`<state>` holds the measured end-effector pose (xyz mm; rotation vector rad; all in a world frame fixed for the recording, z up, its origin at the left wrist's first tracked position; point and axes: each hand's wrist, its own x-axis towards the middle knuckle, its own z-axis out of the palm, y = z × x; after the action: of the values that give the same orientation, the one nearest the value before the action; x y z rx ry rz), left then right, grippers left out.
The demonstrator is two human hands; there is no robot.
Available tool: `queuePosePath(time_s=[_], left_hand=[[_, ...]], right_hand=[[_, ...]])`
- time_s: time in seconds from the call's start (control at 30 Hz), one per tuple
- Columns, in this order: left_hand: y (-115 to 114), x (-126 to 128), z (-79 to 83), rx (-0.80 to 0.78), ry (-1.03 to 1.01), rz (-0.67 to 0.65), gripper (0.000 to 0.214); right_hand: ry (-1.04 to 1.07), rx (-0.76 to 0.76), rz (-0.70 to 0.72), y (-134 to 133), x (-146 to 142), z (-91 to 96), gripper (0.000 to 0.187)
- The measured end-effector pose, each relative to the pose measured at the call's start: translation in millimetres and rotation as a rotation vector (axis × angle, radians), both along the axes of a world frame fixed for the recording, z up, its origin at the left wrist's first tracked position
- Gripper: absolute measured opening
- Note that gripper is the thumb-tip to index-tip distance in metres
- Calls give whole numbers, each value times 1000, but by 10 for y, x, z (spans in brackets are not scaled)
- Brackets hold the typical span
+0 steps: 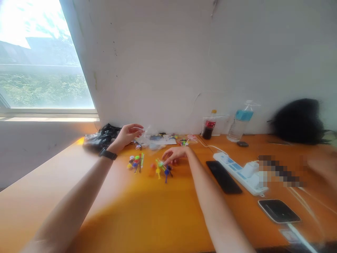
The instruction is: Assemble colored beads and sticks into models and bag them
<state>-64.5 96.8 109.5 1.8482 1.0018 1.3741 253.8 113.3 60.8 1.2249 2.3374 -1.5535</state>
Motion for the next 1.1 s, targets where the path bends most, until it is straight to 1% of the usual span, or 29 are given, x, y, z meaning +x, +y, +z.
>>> queuePosePath(time_s=[0.07, 0.1, 0.17, 0.27, 0.33, 0.37, 0.43, 0.5, 0.53, 0.57, 0.63, 0.67, 0.7, 0.77, 0.83, 0.9, 1.0, 1.1], left_hand=[[151, -96, -139, -41, -32, 151, 47], [220, -147, -219, -59, -29, 194, 50], [327, -249, -388, -92, -9, 243, 56], [404, -390, -606, -152, 80, 286, 66], [418, -462, -687, -177, 160, 306, 69], [420, -488, -701, -179, 198, 310, 67], [416, -511, -679, -168, 264, 301, 59], [393, -492, -606, -157, 320, 254, 52], [370, -466, -558, -157, 344, 217, 50], [340, -431, -508, -162, 366, 174, 49], [262, -343, -409, -178, 408, 79, 48], [218, -295, -363, -182, 428, 26, 46], [175, -248, -322, -179, 450, -36, 45], [98, -168, -252, -155, 481, -124, 41], [43, -113, -200, -123, 517, -165, 37], [7, -83, -164, -84, 560, -187, 33], [-18, -59, -138, -19, 608, -235, 29], [-35, -14, -133, 30, 632, -265, 31]], right_hand=[[-33, 21, -23, -18, -24, 19, 81], [-45, 29, -28, -27, -36, 26, 84], [-66, 53, -35, -40, -53, 37, 87], [-110, 147, -46, -24, -63, 46, 88], [-124, 232, -66, 14, -71, 60, 84], [-121, 276, -82, 38, -83, 70, 81], [-98, 364, -120, 75, -142, 96, 73], [-62, 435, -112, 74, -263, 114, 65], [-41, 449, -73, 55, -349, 114, 61], [-21, 449, 8, 23, -449, 106, 58], [-12, 393, 204, -62, -665, 62, 53], [-40, 362, 262, -105, -767, 29, 50], [-85, 350, 260, -141, -853, -8, 46], [-136, 373, 216, -173, -953, -78, 37], [-177, 408, 153, -148, -937, -117, 30], [-216, 422, 105, -83, -824, -106, 28], [-224, 427, 60, 12, -588, -3, 25], [-128, 450, 35, 35, -431, 125, 19]])
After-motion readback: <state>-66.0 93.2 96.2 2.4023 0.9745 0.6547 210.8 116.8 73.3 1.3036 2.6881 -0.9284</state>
